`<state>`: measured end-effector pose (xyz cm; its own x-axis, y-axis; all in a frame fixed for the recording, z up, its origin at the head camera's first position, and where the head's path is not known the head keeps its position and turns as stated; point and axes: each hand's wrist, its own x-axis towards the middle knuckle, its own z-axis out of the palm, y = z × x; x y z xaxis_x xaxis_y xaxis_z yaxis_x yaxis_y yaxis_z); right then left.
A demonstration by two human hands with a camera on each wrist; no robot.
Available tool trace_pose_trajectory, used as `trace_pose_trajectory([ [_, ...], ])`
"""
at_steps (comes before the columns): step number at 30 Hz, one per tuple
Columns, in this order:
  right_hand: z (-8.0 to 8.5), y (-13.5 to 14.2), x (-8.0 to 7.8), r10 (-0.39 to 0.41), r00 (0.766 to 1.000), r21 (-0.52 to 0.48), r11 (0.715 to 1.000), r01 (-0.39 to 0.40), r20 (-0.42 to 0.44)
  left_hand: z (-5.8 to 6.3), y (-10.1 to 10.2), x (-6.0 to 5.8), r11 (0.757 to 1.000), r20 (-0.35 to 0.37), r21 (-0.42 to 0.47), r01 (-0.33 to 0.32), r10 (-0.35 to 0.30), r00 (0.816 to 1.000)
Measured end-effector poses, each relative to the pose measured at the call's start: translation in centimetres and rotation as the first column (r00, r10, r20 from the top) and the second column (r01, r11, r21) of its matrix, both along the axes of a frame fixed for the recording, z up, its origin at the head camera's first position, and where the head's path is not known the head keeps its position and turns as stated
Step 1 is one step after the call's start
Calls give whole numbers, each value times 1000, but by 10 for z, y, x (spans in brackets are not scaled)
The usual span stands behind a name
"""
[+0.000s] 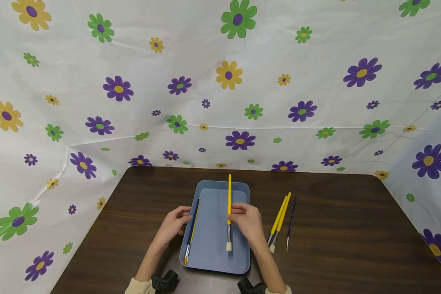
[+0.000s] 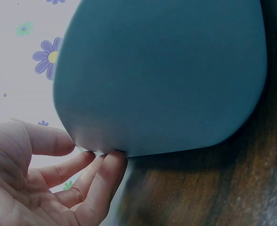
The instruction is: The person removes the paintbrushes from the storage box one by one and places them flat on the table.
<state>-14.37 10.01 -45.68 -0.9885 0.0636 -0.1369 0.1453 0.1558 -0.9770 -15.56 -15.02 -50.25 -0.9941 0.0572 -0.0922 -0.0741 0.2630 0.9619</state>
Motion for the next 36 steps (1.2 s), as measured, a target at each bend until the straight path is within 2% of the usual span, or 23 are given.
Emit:
trace_pose_trajectory([
  [8,1,22,0,-7,1000,18,1000,7,-3,4,0,1,1000,-3,8,3,-3,1000],
  [16,4,48,0,11,1000,21,1000,-11,14,2,1,-1,1000,-2,-4,-5,5,1000],
  [28,4,89,4,-19,1000,59,998,17,24,5,0,0,1000,-2,-8,-5,5,1000],
  [36,5,118,8,-54,998,50,997,53,16,2,0,0,1000,3,-12,-5,5,1000],
])
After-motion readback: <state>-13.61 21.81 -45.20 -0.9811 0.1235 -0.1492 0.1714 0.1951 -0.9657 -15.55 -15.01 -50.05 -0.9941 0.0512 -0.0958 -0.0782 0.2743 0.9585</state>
